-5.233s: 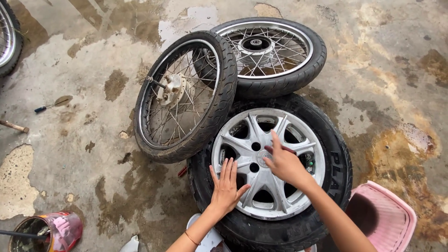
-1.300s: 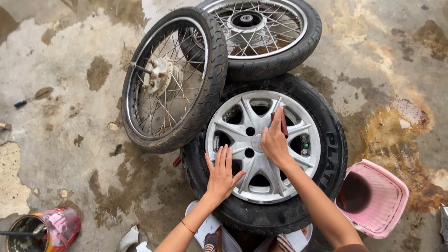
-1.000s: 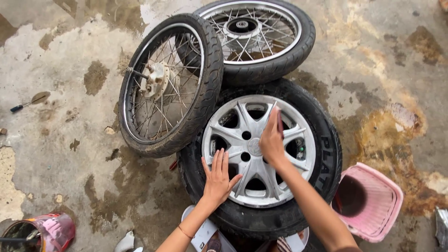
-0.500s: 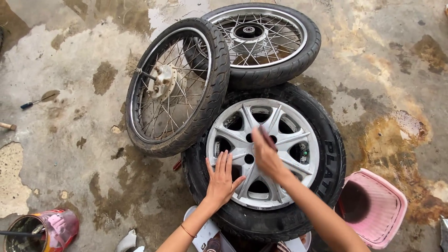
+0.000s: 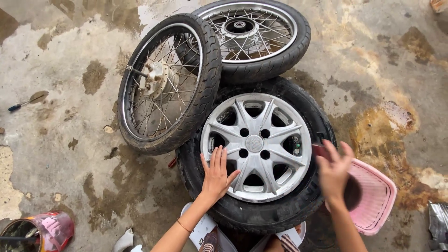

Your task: The person scrubs and sands the spokes of a vehicle wheel using an abrasive pad to clean or prepare the surface.

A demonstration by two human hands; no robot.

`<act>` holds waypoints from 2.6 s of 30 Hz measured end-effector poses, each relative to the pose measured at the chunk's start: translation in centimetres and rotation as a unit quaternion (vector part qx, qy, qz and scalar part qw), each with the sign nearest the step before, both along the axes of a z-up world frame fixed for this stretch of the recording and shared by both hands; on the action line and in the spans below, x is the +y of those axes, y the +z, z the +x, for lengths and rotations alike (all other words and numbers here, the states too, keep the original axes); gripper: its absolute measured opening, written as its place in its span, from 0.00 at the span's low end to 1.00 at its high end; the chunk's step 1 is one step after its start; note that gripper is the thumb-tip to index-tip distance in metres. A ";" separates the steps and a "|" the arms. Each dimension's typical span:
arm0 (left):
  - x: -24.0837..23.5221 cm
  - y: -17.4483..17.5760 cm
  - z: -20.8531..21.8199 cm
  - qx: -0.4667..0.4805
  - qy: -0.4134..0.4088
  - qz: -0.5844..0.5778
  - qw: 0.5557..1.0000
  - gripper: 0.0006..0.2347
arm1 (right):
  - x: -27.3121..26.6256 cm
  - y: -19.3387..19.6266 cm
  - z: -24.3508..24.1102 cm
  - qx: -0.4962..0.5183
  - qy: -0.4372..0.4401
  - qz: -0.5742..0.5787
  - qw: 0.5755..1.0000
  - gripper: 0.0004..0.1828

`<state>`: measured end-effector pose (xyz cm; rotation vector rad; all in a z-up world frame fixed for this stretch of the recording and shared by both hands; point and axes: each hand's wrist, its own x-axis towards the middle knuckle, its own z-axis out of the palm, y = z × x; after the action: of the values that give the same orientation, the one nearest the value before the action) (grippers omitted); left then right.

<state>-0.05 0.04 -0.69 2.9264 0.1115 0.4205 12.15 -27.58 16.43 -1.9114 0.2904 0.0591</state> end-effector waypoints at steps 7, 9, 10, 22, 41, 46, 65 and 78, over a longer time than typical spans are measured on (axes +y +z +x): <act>-0.2 0.2 -0.1 0.002 0.010 0.026 1.000 0.37 | -18.8 -16.4 2.6 -0.132 -0.264 -0.002 0.955 0.29; -0.2 1.0 0.0 0.005 0.006 0.024 1.000 0.37 | -22.7 -21.8 2.8 -0.034 -0.292 -0.016 0.956 0.26; -0.3 0.9 0.0 0.004 0.007 0.024 1.000 0.37 | -22.7 -22.5 2.7 -0.035 -0.291 -0.016 0.956 0.26; -0.2 0.3 0.0 -0.002 0.008 0.030 1.000 0.37 | -21.6 -26.8 0.0 0.113 -0.227 0.039 0.966 0.47; -0.2 0.7 0.0 -0.004 0.004 0.015 1.000 0.37 | -24.2 -25.8 1.3 0.135 -0.321 0.071 0.935 0.17; -0.2 0.8 0.0 0.007 0.004 0.006 1.000 0.37 | -24.4 -21.9 3.6 0.048 -0.464 0.243 0.850 0.15; -0.1 0.8 0.0 0.007 -0.014 -0.074 0.997 0.37 | 9.4 -8.0 5.8 -0.273 0.316 -0.242 0.876 0.23; 0.0 1.1 -0.1 0.006 -0.020 -0.088 0.996 0.37 | 10.5 -6.7 4.4 -0.106 0.494 -0.261 0.823 0.28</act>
<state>-0.16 0.02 0.43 2.7537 0.0865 0.3663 16.51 -17.08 9.72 -2.3915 -0.9606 0.4956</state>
